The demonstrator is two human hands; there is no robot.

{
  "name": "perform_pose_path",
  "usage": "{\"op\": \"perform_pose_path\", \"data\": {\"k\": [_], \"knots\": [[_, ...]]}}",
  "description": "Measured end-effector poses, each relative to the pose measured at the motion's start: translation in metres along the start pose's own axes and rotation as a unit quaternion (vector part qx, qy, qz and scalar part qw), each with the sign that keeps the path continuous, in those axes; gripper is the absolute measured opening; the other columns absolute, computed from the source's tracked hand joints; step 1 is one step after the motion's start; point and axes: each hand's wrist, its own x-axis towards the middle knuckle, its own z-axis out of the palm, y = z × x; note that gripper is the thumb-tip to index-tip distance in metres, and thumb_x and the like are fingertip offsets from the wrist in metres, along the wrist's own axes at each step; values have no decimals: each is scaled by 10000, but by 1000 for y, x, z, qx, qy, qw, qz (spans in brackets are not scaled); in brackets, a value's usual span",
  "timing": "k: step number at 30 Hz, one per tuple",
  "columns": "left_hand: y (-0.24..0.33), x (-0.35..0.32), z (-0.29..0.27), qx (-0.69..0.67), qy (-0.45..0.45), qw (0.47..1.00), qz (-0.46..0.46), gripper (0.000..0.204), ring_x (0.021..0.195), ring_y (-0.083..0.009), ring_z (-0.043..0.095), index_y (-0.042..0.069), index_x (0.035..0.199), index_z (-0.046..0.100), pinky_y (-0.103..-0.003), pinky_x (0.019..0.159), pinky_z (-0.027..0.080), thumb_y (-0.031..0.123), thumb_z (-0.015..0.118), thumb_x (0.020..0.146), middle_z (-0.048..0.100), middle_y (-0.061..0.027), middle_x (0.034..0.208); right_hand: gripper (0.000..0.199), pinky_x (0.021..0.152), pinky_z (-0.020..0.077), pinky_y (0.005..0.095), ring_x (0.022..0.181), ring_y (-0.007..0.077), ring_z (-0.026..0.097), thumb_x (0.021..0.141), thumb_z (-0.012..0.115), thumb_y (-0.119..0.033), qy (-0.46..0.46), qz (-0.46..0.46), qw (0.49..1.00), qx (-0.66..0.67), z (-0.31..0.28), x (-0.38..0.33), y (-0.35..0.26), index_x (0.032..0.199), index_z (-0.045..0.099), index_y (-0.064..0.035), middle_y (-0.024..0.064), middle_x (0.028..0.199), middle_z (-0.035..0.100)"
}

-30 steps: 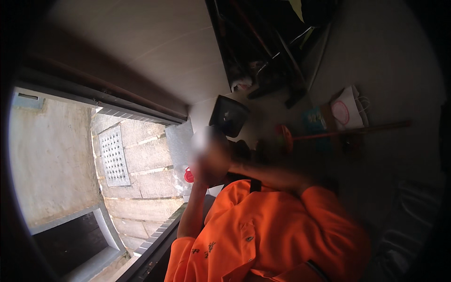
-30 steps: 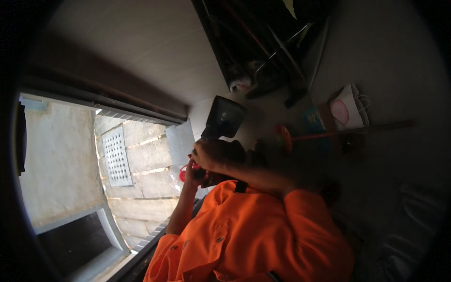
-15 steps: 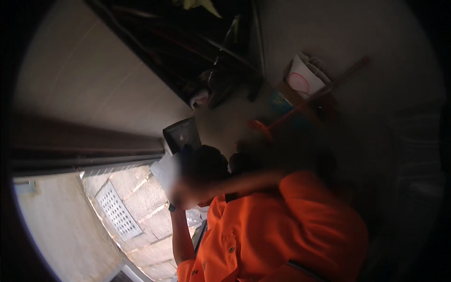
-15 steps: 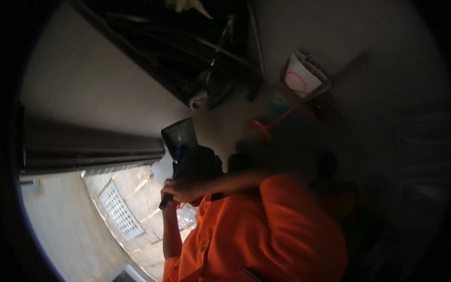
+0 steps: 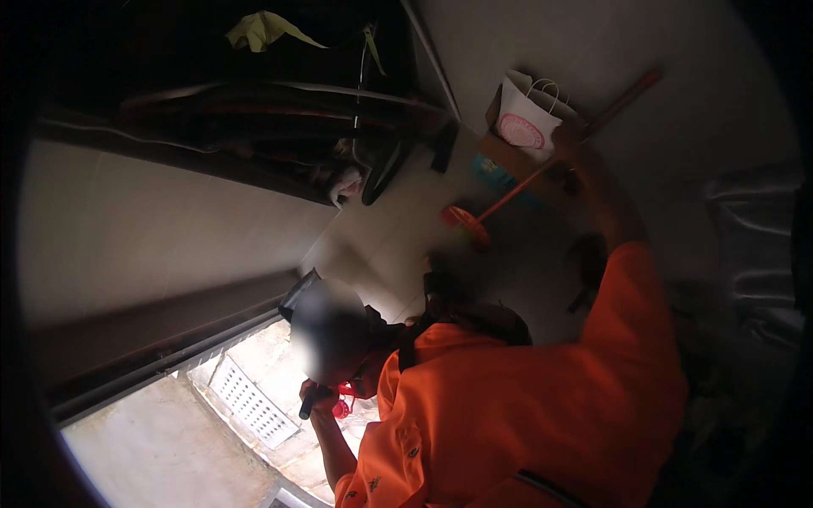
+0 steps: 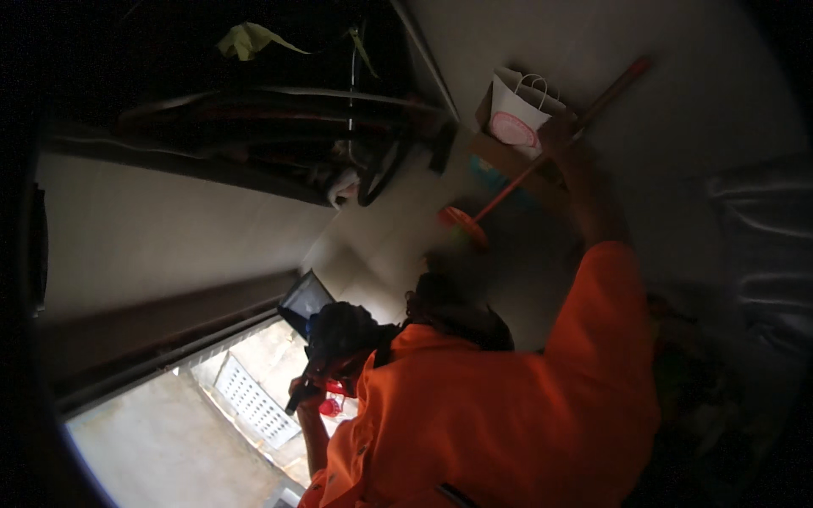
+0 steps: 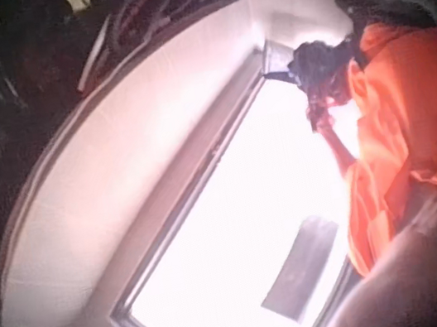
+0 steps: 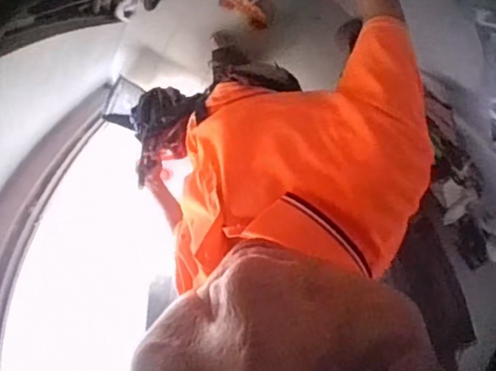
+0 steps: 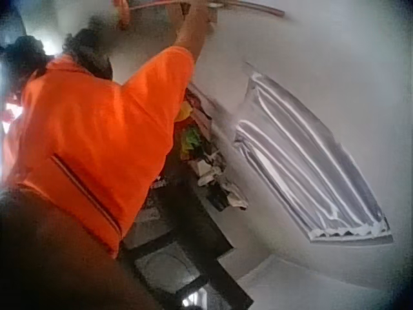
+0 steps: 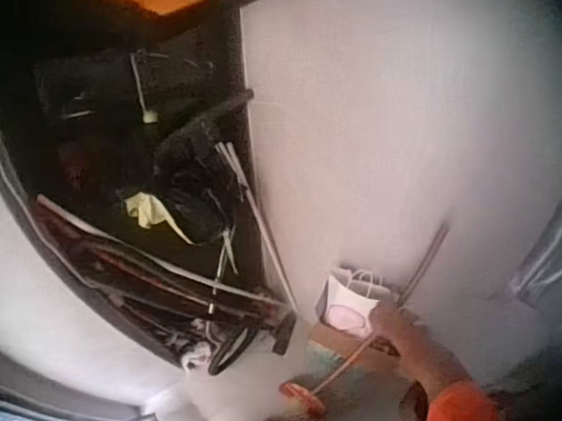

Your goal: The person enters a storage room, picks up a red gift bag and a black trash bag, and places them into a larger black trash bag. They then exit the room, walk down a narrow alleyway, and proceed to a public square where they continue to carry the trash bag and a broom.

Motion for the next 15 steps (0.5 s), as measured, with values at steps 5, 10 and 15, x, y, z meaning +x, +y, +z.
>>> {"op": "perform_pose_path", "data": {"k": [5,10,15], "knots": [[27,-1,-24,200,174,934,239,213,515,-196,440,64,706,422,-272,441,370,161,593,624,452,-38,628,281,655,429,395,781,255,553,626,572,-258,-20,-83,988,129,35,-16,7,804,582,-40,122,795,575],[12,-11,-23,115,318,899,278,255,450,-184,415,-4,781,417,-265,415,370,85,600,627,439,-71,608,292,642,437,385,776,243,548,677,542,-237,-106,-119,962,223,54,-82,-42,881,549,-28,126,819,565],[-12,-34,-62,253,202,912,253,353,500,-180,454,-43,880,391,-256,438,402,102,579,618,455,-121,753,306,629,445,374,771,232,543,728,513,-216,-252,-105,907,321,70,-184,-85,959,517,-16,131,842,554]]}}
